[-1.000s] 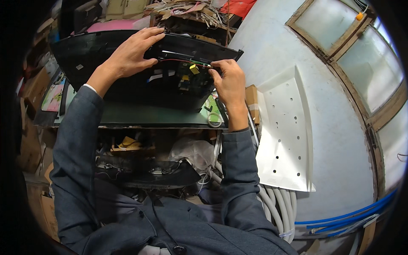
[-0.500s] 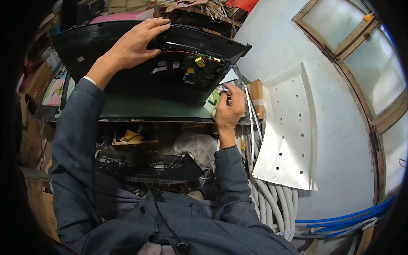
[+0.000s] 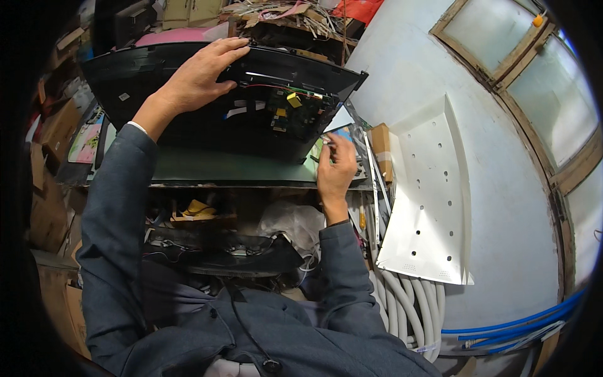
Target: The person aligns and fits a white metal backplate onto a flat-screen TV, then attaches a black plastic rear cover and connects internal wires. The person handles the backplate, rear cover, and wiring by hand in a cluttered workshop.
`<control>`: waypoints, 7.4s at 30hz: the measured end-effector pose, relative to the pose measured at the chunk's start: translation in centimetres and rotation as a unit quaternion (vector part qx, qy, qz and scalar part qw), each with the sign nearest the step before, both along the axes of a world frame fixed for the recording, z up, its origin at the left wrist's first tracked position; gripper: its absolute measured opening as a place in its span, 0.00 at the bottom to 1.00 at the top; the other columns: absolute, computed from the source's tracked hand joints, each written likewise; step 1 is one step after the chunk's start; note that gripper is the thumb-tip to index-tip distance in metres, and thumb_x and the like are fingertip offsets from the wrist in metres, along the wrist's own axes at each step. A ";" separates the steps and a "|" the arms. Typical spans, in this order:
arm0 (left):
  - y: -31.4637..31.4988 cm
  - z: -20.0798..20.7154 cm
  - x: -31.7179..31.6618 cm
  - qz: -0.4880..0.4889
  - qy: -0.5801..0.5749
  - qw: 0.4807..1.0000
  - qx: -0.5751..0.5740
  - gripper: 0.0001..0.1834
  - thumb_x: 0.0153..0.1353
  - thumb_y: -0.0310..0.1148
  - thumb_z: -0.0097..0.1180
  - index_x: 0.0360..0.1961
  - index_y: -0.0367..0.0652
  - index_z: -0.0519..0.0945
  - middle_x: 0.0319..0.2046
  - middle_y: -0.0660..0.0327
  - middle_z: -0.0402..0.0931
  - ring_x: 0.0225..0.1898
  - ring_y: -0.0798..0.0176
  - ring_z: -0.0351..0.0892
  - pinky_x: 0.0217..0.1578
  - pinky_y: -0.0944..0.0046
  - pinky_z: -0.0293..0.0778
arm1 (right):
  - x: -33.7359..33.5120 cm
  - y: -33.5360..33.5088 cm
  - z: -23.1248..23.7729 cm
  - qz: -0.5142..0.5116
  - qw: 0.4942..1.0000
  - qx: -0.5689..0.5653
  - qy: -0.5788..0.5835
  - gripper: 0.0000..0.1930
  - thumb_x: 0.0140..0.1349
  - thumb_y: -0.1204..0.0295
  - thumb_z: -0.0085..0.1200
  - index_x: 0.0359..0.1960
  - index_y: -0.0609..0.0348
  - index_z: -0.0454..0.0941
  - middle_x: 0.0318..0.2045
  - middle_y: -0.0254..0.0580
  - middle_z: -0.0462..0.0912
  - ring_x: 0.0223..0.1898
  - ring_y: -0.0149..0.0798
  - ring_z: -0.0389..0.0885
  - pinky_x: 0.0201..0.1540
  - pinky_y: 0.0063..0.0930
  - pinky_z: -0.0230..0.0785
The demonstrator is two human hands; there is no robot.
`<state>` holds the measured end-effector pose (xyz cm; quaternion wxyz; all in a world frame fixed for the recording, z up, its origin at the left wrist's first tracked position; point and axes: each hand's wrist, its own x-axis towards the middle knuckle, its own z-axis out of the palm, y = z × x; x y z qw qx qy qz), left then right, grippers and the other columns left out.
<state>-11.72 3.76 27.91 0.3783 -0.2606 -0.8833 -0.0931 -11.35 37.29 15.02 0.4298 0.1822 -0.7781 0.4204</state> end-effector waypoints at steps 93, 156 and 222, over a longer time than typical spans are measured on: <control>2.3 -1.5 -0.3 0.098 0.142 0.985 -0.012 0.35 0.57 0.39 0.72 0.64 0.37 0.75 0.67 0.52 0.72 0.71 0.50 0.68 0.73 0.52 0.62 | -6.5 0.9 14.6 0.048 0.910 0.407 0.066 0.46 0.57 0.58 0.72 0.76 0.50 0.63 0.72 0.45 0.67 0.73 0.55 0.63 0.75 0.44 0.60; 13.6 -42.4 10.6 -0.041 -0.519 0.851 0.067 0.12 0.62 0.31 0.55 0.44 0.43 0.86 0.41 0.44 0.85 0.46 0.38 0.85 0.47 0.41 0.80 | -6.1 -0.7 13.3 0.030 0.912 0.399 0.091 0.43 0.53 0.66 0.72 0.70 0.66 0.66 0.65 0.64 0.72 0.67 0.63 0.69 0.71 0.48 0.61; 14.7 -27.6 7.9 -0.107 -0.397 0.837 0.361 0.11 0.74 0.36 0.52 0.49 0.42 0.81 0.24 0.57 0.83 0.27 0.56 0.86 0.30 0.56 0.78 | -5.0 -1.2 12.5 0.001 0.912 0.396 0.109 0.50 0.50 0.62 0.76 0.74 0.57 0.63 0.68 0.52 0.68 0.70 0.59 0.64 0.69 0.49 0.68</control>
